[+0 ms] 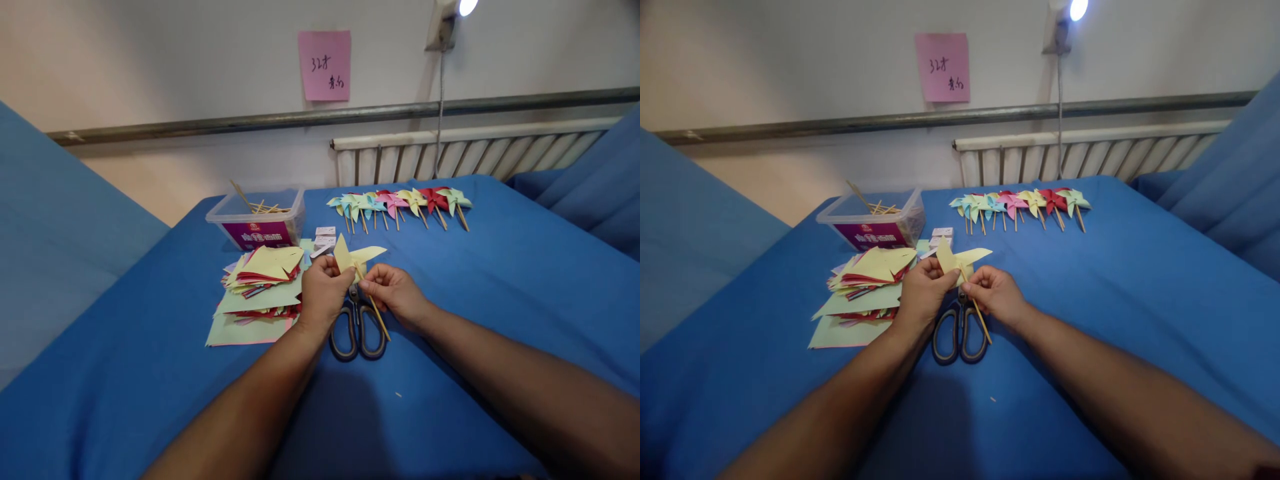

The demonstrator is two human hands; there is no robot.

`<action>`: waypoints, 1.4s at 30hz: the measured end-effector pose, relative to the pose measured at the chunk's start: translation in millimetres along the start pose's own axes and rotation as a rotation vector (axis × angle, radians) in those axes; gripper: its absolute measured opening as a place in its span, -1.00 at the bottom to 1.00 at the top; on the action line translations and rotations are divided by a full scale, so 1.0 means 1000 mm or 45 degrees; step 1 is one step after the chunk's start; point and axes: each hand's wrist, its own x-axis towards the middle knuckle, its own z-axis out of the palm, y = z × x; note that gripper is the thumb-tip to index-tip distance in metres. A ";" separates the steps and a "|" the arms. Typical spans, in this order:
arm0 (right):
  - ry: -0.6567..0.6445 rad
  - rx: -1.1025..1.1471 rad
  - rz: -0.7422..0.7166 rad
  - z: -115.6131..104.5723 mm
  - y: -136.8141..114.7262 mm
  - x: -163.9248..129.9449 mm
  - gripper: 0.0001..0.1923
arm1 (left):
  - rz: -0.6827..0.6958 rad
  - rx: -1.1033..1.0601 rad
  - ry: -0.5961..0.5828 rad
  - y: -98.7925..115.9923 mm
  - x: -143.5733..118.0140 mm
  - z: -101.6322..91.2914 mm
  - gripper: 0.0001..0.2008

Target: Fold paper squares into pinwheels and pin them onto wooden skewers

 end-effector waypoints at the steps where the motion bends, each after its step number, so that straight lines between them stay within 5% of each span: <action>1: -0.006 0.000 0.005 -0.001 0.001 0.000 -0.64 | -0.003 -0.002 -0.003 0.001 0.000 0.000 -0.80; 42: -0.074 0.024 0.034 -0.001 -0.003 -0.002 -0.65 | 0.001 0.014 0.012 0.003 0.000 0.000 -0.80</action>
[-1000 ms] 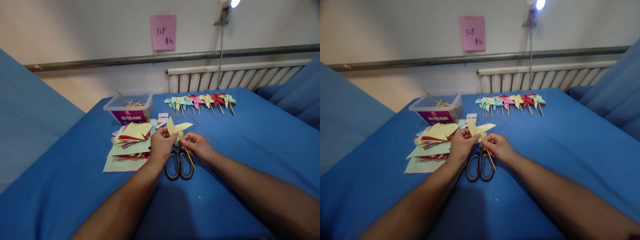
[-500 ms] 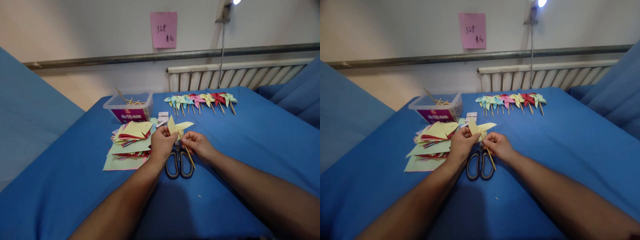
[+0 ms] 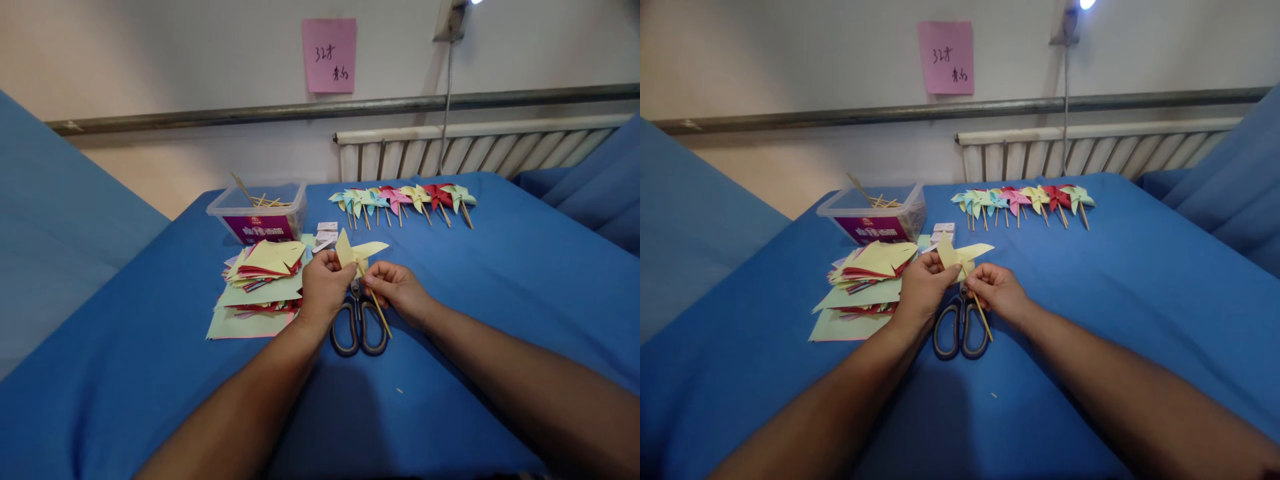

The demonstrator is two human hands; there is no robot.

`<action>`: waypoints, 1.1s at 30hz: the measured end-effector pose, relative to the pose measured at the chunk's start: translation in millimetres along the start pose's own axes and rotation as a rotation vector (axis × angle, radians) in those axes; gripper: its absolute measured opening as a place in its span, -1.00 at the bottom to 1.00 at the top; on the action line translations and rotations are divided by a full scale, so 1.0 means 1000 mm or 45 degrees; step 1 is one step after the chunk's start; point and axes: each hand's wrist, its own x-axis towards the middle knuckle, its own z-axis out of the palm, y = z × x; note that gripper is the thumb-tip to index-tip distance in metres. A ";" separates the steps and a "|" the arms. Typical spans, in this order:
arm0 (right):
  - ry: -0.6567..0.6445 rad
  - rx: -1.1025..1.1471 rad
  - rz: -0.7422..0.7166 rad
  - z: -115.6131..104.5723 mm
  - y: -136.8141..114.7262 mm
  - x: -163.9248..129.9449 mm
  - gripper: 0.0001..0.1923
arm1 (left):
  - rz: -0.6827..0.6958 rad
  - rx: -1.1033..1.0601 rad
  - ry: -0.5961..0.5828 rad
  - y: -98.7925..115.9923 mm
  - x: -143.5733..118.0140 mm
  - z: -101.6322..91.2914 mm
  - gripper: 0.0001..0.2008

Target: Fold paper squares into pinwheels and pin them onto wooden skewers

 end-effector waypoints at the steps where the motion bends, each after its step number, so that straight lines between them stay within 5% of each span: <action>1: 0.002 -0.005 0.001 0.000 -0.001 0.000 -0.65 | 0.003 0.006 0.003 -0.001 0.000 0.000 -0.80; 33: 0.010 -0.028 -0.013 0.003 -0.002 -0.002 -0.61 | 0.025 0.021 0.021 0.006 -0.002 -0.001 -0.83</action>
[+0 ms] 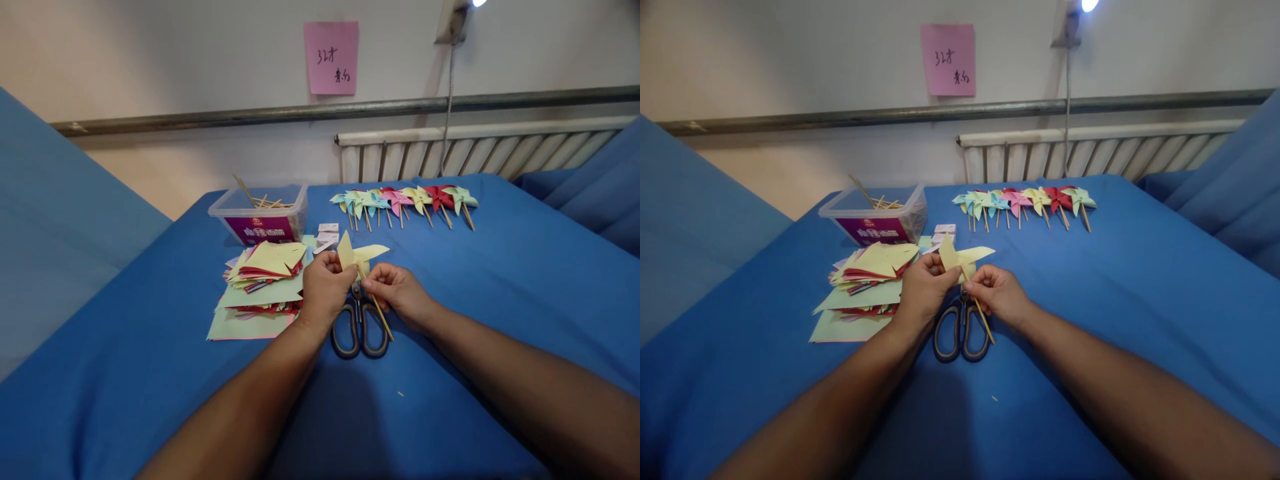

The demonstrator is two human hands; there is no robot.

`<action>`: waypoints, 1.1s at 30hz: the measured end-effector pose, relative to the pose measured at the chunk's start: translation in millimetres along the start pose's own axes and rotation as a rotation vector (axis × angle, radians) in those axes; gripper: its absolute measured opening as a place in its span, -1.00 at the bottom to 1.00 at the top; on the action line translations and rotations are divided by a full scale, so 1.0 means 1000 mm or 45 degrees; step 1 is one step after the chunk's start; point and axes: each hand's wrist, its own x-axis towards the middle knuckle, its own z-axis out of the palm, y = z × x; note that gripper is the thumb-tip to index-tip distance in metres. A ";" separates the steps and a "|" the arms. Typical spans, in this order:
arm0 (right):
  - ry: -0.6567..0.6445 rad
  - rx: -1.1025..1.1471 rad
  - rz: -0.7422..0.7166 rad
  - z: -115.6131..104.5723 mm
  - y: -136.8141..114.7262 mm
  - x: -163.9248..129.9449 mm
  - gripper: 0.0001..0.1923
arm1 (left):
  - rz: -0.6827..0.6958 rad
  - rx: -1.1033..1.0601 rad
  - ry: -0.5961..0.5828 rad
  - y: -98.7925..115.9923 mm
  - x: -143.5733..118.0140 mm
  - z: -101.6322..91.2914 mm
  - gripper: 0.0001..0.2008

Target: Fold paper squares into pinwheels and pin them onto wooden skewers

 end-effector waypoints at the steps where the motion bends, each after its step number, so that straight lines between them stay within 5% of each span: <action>1: 0.002 0.004 0.001 0.000 0.000 0.000 -0.61 | 0.004 0.002 -0.002 0.000 0.000 0.000 -0.83; 33: 0.019 -0.072 -0.023 0.000 -0.002 0.000 -0.68 | 0.145 0.003 -0.061 -0.004 -0.005 0.001 -0.81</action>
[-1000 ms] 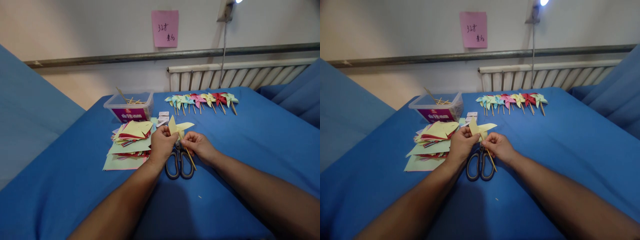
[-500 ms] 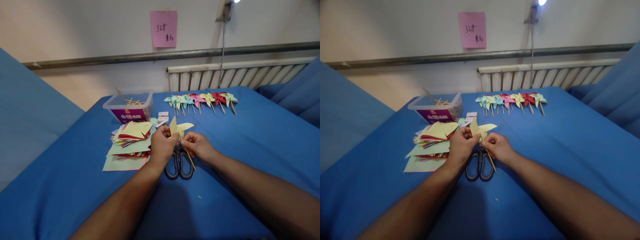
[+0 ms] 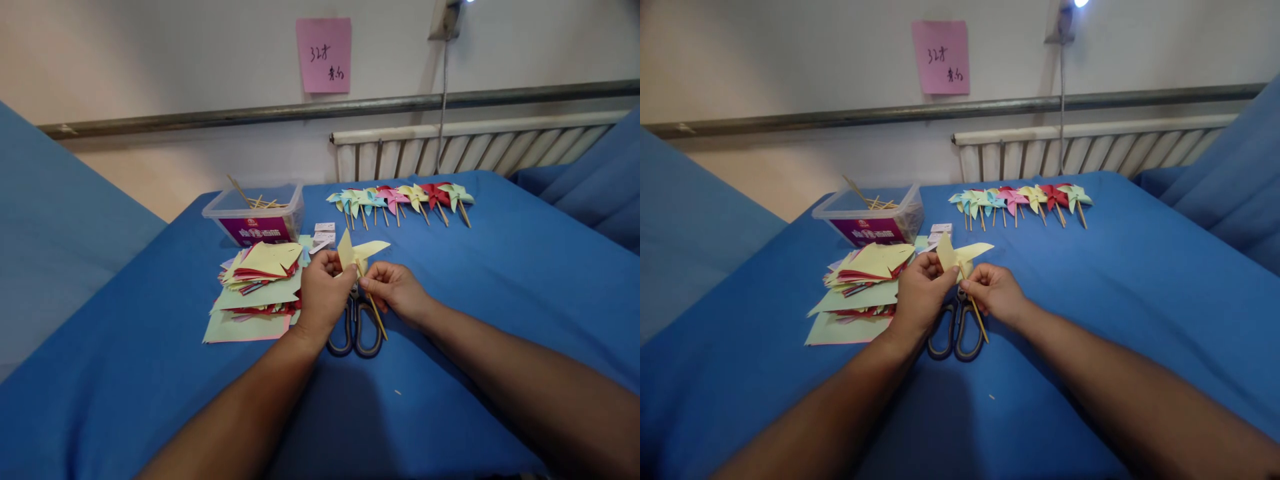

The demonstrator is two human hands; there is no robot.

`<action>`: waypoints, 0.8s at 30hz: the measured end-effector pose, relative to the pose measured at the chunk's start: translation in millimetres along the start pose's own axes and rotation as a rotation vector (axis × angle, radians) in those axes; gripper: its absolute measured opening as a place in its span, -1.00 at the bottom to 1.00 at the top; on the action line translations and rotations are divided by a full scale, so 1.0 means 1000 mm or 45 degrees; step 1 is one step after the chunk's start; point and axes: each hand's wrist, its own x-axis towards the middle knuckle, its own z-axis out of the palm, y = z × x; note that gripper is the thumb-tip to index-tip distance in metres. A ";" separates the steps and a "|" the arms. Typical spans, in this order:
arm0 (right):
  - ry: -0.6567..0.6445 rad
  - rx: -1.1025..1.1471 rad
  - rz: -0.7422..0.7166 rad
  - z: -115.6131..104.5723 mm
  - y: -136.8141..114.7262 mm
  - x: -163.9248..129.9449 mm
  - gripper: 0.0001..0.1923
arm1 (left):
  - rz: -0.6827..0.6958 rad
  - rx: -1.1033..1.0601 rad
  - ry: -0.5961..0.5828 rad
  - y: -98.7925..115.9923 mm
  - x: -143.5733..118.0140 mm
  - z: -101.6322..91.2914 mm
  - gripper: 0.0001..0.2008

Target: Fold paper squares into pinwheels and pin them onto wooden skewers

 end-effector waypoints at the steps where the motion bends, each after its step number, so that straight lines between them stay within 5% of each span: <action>1: 0.003 0.000 0.000 0.000 0.000 0.000 -0.68 | 0.017 0.013 -0.005 0.000 0.000 0.000 -0.81; 13: 0.188 -0.041 -0.111 0.010 0.007 0.001 -0.64 | -0.071 -0.118 -0.076 -0.004 0.001 0.001 -0.68; 24: 0.170 -0.065 -0.134 0.009 0.014 0.003 -0.66 | -0.151 -0.295 -0.059 0.000 0.003 0.002 -0.68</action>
